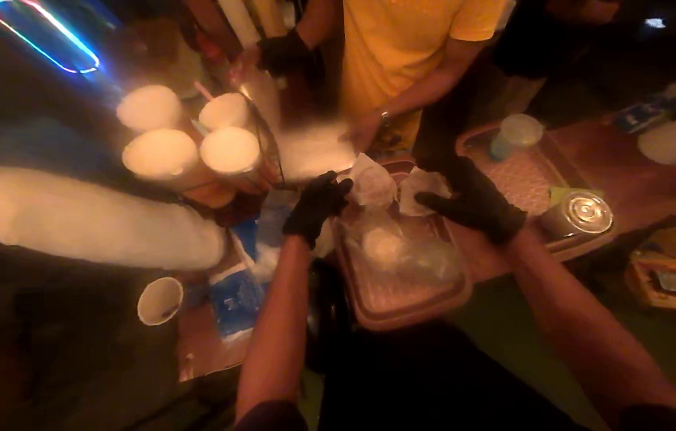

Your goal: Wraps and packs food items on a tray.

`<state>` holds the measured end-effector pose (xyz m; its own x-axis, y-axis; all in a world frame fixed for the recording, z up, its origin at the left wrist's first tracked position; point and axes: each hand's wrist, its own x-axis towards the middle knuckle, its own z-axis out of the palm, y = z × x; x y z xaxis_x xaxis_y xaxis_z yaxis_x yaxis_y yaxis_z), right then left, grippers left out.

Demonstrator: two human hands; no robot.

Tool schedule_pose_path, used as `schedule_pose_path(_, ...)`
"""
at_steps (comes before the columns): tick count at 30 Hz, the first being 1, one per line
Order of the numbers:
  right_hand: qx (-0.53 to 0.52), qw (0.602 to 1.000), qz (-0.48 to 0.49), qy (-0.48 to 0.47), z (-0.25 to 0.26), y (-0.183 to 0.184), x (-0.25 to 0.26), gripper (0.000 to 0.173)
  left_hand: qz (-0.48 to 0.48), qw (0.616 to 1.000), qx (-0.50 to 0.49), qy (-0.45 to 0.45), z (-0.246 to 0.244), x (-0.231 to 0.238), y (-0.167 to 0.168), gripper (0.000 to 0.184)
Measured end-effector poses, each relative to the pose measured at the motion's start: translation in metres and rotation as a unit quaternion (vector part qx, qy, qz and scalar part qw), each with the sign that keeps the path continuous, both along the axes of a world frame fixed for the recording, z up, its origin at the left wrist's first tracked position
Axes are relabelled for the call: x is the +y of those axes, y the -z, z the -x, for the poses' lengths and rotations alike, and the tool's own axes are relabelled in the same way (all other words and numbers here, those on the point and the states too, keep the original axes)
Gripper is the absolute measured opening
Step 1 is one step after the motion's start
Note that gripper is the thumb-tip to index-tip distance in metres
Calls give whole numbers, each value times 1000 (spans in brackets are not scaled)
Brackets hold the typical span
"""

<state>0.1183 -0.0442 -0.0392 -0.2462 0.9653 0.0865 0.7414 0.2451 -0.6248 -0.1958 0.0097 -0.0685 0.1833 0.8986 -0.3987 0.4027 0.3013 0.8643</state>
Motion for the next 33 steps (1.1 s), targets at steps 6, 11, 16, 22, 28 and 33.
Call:
schedule_pose_path(6, -194, 971, 64, -121, 48, -2, 57, 107, 57, 998, 36, -11, -19, 8, -7, 40)
schedule_pose_path(11, -235, 958, 70, -149, 71, 13, 77, 134, 1, 998, 58, -23, -19, 13, 11, 34)
schedule_pose_path(16, -211, 957, 107, -167, 83, 18, 83, 132, -64, 997, -11, -42, -17, 9, 20, 26)
schedule_pose_path(22, -138, 967, 120, -178, 74, 23, 91, 113, -37, 995, -54, -70, -22, 12, -2, 27)
schedule_pose_path(28, -6, 973, 139, -184, 55, -1, 88, 102, -20, 984, -153, -89, -29, 19, -21, 18)
schedule_pose_path(33, 71, 976, 112, -174, 44, -26, 92, 97, -58, 984, -161, -56, -30, 31, -51, 17)
